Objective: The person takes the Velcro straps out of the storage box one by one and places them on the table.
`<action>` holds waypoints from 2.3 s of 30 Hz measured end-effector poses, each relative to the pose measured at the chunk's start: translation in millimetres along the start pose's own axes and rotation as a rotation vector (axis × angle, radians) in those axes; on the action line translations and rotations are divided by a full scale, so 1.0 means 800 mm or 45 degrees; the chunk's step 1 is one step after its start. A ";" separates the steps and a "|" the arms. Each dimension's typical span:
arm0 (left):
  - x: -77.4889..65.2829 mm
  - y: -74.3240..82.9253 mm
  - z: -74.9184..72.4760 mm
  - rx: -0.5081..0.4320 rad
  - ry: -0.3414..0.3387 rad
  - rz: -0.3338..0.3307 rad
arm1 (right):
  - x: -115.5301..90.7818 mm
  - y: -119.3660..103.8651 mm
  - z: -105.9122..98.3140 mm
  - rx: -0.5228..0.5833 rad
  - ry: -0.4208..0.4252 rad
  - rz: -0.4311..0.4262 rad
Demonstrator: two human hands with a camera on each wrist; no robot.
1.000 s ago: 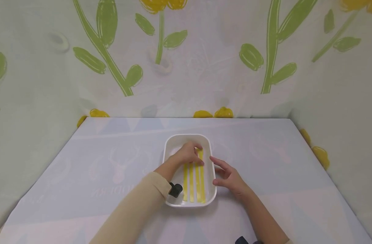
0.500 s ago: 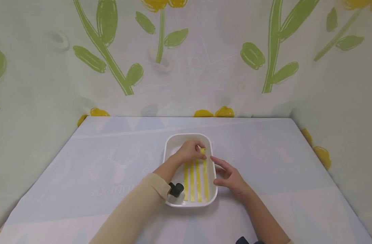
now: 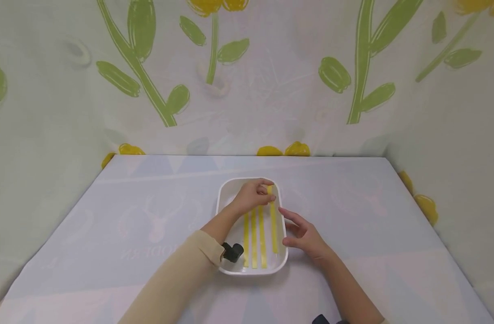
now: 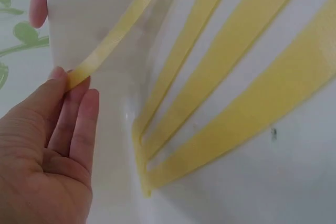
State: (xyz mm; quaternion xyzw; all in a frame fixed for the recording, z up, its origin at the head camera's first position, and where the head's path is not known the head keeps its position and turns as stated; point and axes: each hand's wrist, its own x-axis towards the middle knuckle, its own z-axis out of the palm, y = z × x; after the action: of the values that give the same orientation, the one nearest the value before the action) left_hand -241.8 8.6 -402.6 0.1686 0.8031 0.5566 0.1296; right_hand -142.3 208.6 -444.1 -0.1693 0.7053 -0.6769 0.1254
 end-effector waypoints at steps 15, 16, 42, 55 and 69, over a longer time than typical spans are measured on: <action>0.001 0.022 -0.021 -0.366 -0.060 0.166 | 0.002 0.000 0.003 -0.045 0.036 0.068; 0.000 0.024 -0.023 -0.391 -0.066 0.169 | 0.003 0.000 0.003 -0.038 0.036 0.065; -0.041 0.068 -0.103 -0.363 -0.125 0.216 | 0.002 -0.004 0.007 -0.045 0.056 0.119; -0.071 0.079 -0.149 -0.292 -0.122 0.245 | 0.002 -0.005 0.004 -0.023 0.050 0.093; -0.112 0.040 -0.196 -0.242 -0.062 0.165 | 0.001 -0.005 0.008 -0.041 0.067 0.111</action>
State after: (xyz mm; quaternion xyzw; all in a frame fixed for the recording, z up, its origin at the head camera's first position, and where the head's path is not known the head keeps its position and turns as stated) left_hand -218.3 -151.8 -316.6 0.2206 0.7309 0.6330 0.1283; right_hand -140.5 202.6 -440.6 -0.1226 0.7259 -0.6634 0.1336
